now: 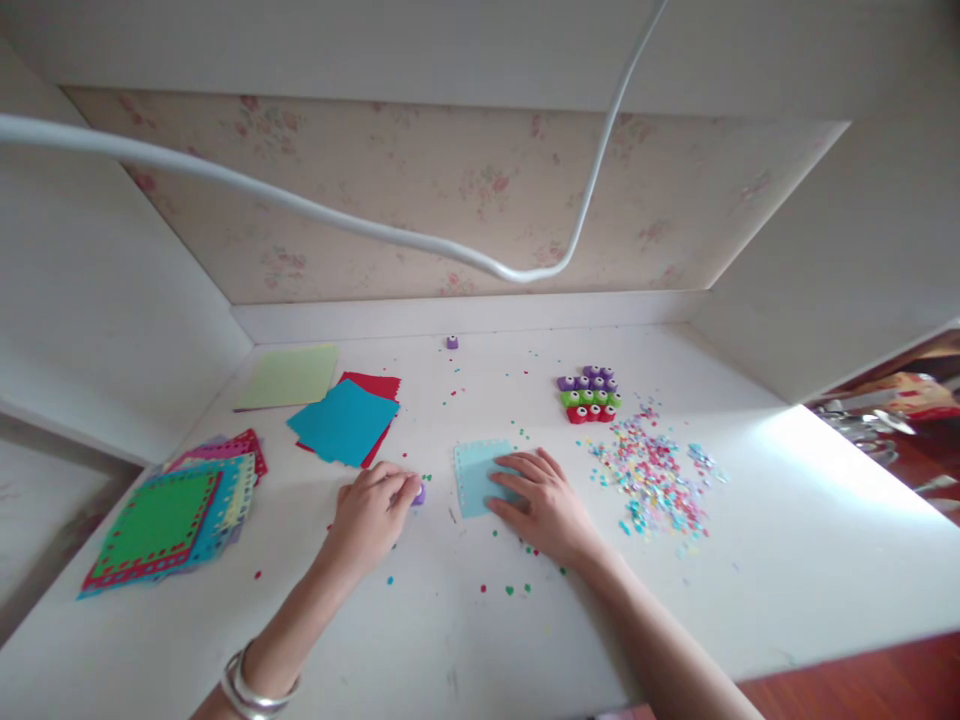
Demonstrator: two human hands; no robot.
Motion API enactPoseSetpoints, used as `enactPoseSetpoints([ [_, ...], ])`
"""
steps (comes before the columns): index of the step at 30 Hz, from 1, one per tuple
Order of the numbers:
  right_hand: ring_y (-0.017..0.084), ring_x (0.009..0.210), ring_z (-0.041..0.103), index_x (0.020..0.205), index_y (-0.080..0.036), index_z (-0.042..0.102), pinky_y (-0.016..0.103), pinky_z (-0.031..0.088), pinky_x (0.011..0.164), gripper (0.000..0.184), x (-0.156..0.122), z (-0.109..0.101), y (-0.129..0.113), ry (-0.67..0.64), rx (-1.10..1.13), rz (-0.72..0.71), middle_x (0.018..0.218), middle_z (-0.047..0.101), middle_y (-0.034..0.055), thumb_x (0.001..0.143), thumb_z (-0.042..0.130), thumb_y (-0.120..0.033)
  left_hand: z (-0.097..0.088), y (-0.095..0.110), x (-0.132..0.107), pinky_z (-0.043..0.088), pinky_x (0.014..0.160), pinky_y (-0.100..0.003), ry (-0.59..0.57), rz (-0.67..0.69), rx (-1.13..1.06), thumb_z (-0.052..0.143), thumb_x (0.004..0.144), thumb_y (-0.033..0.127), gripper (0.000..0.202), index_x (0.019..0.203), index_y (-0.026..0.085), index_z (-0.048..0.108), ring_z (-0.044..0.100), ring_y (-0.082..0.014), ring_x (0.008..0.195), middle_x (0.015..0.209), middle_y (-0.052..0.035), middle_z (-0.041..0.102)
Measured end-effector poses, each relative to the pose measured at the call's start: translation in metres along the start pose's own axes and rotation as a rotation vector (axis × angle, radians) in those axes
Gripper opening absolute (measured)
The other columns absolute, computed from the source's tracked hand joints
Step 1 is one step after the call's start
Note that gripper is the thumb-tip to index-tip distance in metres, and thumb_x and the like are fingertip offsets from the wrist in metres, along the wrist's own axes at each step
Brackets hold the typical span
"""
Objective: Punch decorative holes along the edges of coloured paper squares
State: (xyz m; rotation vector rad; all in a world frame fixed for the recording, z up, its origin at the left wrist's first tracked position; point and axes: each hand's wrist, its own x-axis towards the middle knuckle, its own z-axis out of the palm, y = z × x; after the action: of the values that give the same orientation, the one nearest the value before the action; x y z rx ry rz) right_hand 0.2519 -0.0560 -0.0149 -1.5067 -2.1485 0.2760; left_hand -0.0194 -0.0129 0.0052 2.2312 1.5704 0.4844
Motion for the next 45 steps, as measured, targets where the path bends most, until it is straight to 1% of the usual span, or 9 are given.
enactPoseSetpoints([
  [6,0.026,0.119,0.058,0.117,-0.027,0.067,0.055,0.032,0.112,0.027,0.001,0.0,-0.006,0.085,0.041,0.007,0.122,0.068,0.0064,0.093,0.059,-0.036,0.006,-0.016,-0.015,0.051,0.093,-0.042,0.033,0.189,-0.004,0.064,0.087,0.026,0.031,0.118,0.028,0.066,0.063,-0.0242,0.105,0.115,-0.0046,0.067],
  [9,0.024,0.117,0.059,0.125,-0.025,0.062,0.047,0.042,0.107,0.031,0.003,-0.004,-0.025,0.096,0.166,0.019,0.122,0.068,0.0082,0.096,0.054,-0.032,0.012,-0.005,-0.015,0.054,0.092,-0.04,0.027,0.244,-0.088,0.064,0.087,0.021,0.035,0.121,0.027,0.062,0.064,-0.0233,0.105,0.116,-0.0054,0.067],
  [12,0.021,0.114,0.062,0.135,-0.026,0.055,0.036,0.051,0.096,0.039,0.006,-0.007,-0.05,-0.015,0.351,0.015,0.128,0.065,0.0075,0.096,0.054,-0.031,0.018,0.013,-0.012,0.056,0.091,-0.037,0.031,0.312,-0.204,0.062,0.089,0.018,0.052,0.137,0.028,0.048,0.065,-0.0213,0.104,0.117,-0.0055,0.067],
  [17,0.018,0.099,0.068,0.119,-0.032,0.068,0.031,0.054,0.088,0.027,0.014,-0.012,-0.064,-0.029,0.473,0.08,0.113,0.072,0.0014,0.096,0.054,-0.027,0.028,0.027,-0.005,0.059,0.081,-0.033,0.084,0.306,-0.295,0.057,0.093,0.027,0.052,0.142,0.029,0.039,0.068,-0.0188,0.092,0.115,-0.0053,0.068],
  [21,0.018,0.09,0.071,0.103,-0.031,0.074,0.031,0.056,0.082,0.02,0.032,-0.034,-0.022,0.049,0.483,0.273,0.099,0.076,-0.0006,0.09,0.062,-0.039,0.033,0.02,-0.005,0.059,0.076,-0.032,0.132,0.24,-0.303,0.056,0.094,0.036,0.041,0.132,0.026,0.047,0.068,-0.0179,0.084,0.11,-0.005,0.068],
  [26,0.02,0.09,0.072,0.111,-0.026,0.073,0.03,0.055,0.079,0.037,0.079,-0.08,0.079,0.293,0.149,0.686,0.099,0.077,0.0028,0.084,0.061,-0.047,0.037,0.014,-0.01,0.058,0.078,-0.036,0.091,0.274,-0.254,0.05,0.097,0.035,0.03,0.125,0.026,0.052,0.068,-0.02,0.086,0.105,-0.0052,0.068],
  [31,0.028,0.101,0.068,0.097,-0.021,0.078,0.035,0.05,0.087,0.035,0.116,-0.1,0.149,0.324,-0.092,0.799,0.102,0.076,0.0089,0.076,0.064,-0.045,0.04,0.015,-0.008,0.057,0.083,-0.042,0.076,0.275,-0.197,0.049,0.097,0.03,0.027,0.122,0.023,0.056,0.068,-0.0232,0.093,0.108,-0.008,0.068],
  [40,0.03,0.097,0.067,0.084,-0.02,0.078,0.037,0.05,0.081,0.028,0.123,-0.08,0.165,0.225,-0.332,0.887,0.098,0.075,0.0133,0.07,0.069,-0.042,0.039,0.014,-0.006,0.056,0.088,-0.044,0.039,0.266,-0.206,0.05,0.095,0.024,0.025,0.118,0.022,0.06,0.065,-0.0246,0.099,0.111,-0.009,0.068],
  [45,0.033,0.119,0.055,0.107,-0.015,0.073,0.043,0.043,0.097,0.041,0.138,-0.082,0.149,0.216,-0.37,0.781,0.128,0.063,0.0166,0.08,0.061,-0.045,0.038,0.016,-0.005,0.055,0.088,-0.045,0.038,0.277,-0.204,0.051,0.094,0.021,0.023,0.115,0.023,0.062,0.065,-0.0249,0.098,0.108,-0.0076,0.069],
])
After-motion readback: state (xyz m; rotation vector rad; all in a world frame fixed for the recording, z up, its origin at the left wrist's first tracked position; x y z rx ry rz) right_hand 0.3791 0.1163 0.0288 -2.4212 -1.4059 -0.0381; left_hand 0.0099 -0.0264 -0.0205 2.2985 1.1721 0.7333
